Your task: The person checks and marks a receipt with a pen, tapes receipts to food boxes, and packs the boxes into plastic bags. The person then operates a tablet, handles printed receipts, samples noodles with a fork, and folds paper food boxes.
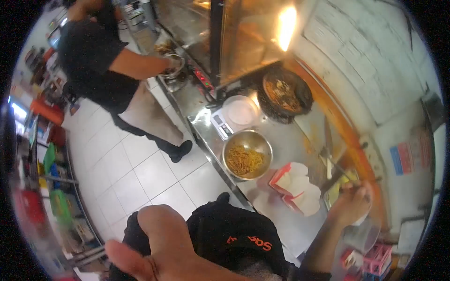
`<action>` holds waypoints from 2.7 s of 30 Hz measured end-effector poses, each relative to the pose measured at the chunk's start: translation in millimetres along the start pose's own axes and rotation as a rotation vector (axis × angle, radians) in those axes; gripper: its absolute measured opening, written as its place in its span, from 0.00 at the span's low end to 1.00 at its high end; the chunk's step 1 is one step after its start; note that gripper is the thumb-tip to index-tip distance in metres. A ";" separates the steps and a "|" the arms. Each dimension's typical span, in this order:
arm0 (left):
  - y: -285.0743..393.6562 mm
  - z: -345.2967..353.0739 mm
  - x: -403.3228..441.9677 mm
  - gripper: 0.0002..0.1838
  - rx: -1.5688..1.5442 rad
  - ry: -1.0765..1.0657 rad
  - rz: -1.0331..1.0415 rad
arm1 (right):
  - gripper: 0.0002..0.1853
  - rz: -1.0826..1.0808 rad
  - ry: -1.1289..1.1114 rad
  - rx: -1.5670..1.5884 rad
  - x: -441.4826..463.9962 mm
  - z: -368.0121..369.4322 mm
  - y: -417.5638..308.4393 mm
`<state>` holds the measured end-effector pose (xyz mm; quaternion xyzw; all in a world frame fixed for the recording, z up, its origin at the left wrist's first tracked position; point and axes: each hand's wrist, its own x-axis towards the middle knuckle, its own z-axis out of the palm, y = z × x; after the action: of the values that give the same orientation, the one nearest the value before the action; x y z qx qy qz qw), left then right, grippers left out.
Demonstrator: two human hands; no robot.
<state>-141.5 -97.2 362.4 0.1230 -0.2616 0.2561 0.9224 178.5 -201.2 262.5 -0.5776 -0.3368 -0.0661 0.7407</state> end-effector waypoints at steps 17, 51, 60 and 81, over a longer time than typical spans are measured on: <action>-119.6 118.1 -75.3 0.69 0.327 0.084 0.399 | 0.10 -0.051 -0.841 -0.154 -123.0 94.2 73.7; 39.7 154.6 -619.5 0.50 0.796 0.686 0.826 | 0.28 -0.057 -0.886 -0.383 -501.9 -38.4 -3.4; -26.1 10.8 -834.8 0.46 1.491 2.160 -0.670 | 0.35 0.040 -2.121 -0.730 -622.9 -145.9 110.9; -183.5 -6.0 -889.7 0.39 1.737 1.604 -1.308 | 0.21 0.235 -2.099 -0.772 -683.6 -493.3 167.7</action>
<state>-691.7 -612.0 -145.2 0.5807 0.6962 -0.1446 0.3964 -54.0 -789.9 -319.0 -0.5660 -0.6942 0.4233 -0.1365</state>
